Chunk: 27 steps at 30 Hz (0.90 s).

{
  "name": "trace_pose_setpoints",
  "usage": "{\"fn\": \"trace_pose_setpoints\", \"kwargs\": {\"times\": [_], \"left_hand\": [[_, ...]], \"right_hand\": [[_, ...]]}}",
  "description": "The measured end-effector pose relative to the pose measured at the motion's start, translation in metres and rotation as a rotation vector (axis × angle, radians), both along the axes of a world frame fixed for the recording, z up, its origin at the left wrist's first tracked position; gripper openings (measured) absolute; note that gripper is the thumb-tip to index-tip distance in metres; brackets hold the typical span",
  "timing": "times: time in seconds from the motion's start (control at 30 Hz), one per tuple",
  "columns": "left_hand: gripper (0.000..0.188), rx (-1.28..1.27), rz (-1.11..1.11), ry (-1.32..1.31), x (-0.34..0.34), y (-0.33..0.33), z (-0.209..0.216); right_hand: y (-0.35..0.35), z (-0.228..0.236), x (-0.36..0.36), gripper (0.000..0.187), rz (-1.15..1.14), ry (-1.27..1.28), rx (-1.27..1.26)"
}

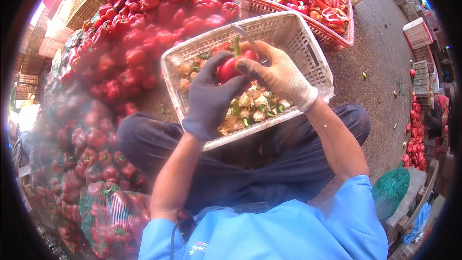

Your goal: The person is using a knife to remove the stems and cores from red bell peppers, handling them one at a time and placing the processed peppers into a crate.

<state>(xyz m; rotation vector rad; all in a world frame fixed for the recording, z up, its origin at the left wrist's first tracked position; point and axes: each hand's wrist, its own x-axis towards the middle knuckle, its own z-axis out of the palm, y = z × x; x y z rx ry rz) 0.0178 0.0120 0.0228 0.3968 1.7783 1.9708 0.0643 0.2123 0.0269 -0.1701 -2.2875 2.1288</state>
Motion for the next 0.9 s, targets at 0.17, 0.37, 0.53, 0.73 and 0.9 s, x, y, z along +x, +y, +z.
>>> {"fn": "trace_pose_setpoints", "kwargs": {"times": [0.17,0.37,0.53,0.73,0.9], "left_hand": [[0.060,0.140,-0.030,-0.167,-0.010,-0.007,-0.012],[0.067,0.382,-0.122,-0.489,-0.008,-0.010,-0.002],[0.057,0.500,-0.042,-0.510,-0.014,-0.013,-0.013],[0.067,0.767,-0.124,-0.720,-0.033,-0.034,-0.030],[0.071,0.589,-0.073,-0.707,-0.027,-0.020,-0.027]], "right_hand": [[0.011,0.017,0.003,0.042,-0.015,-0.211,-0.190],[0.026,0.008,0.009,0.042,0.007,-0.150,-0.315],[0.024,-0.001,0.014,0.041,0.018,-0.159,-0.256],[0.029,0.036,0.029,0.039,-0.188,-0.499,-0.359],[0.062,0.059,0.043,0.034,-0.157,-0.475,-0.212]]}}
